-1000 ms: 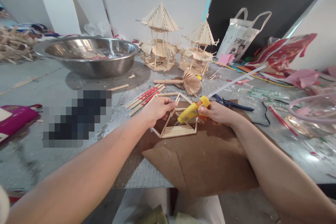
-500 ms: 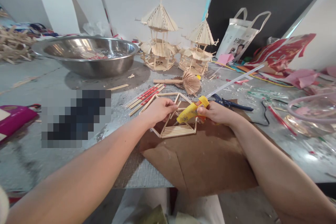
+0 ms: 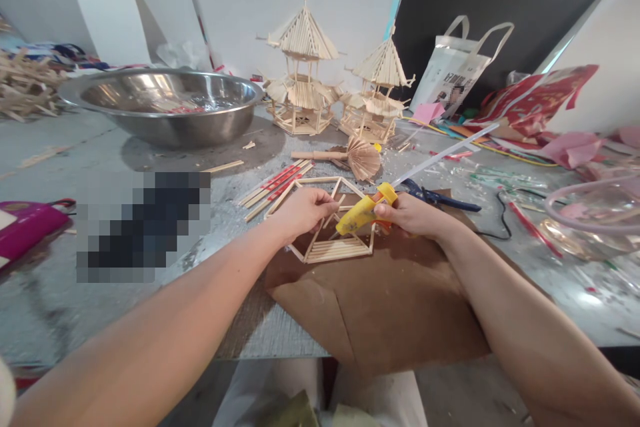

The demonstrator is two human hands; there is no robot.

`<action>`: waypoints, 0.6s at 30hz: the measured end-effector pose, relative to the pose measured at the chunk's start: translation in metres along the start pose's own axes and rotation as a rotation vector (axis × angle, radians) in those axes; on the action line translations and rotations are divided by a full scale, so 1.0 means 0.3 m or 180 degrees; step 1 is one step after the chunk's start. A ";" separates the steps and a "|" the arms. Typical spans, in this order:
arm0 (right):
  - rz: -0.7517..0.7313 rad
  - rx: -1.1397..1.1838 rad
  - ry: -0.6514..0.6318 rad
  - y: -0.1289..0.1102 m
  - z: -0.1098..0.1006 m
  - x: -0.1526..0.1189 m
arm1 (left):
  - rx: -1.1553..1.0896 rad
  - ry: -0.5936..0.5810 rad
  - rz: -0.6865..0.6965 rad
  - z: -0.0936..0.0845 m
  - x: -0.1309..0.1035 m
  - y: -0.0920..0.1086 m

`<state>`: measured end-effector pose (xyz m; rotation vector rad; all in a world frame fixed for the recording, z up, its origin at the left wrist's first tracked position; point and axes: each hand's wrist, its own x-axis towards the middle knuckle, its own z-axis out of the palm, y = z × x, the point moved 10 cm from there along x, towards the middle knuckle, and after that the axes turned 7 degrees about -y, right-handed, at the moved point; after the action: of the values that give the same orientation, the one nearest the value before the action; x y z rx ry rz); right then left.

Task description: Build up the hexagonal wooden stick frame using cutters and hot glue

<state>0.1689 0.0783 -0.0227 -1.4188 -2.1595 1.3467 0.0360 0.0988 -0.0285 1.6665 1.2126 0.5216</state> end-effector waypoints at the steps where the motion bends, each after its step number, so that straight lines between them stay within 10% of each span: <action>1: 0.0004 0.0001 -0.0007 -0.001 0.001 0.000 | 0.0002 0.0005 0.0002 0.000 0.000 -0.001; 18: 0.0001 0.0063 0.0102 0.005 -0.007 0.001 | 0.0060 0.0015 0.0010 0.000 0.002 -0.001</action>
<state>0.1711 0.0801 -0.0229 -1.4236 -2.1202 1.3325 0.0360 0.0993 -0.0288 1.6842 1.2220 0.5176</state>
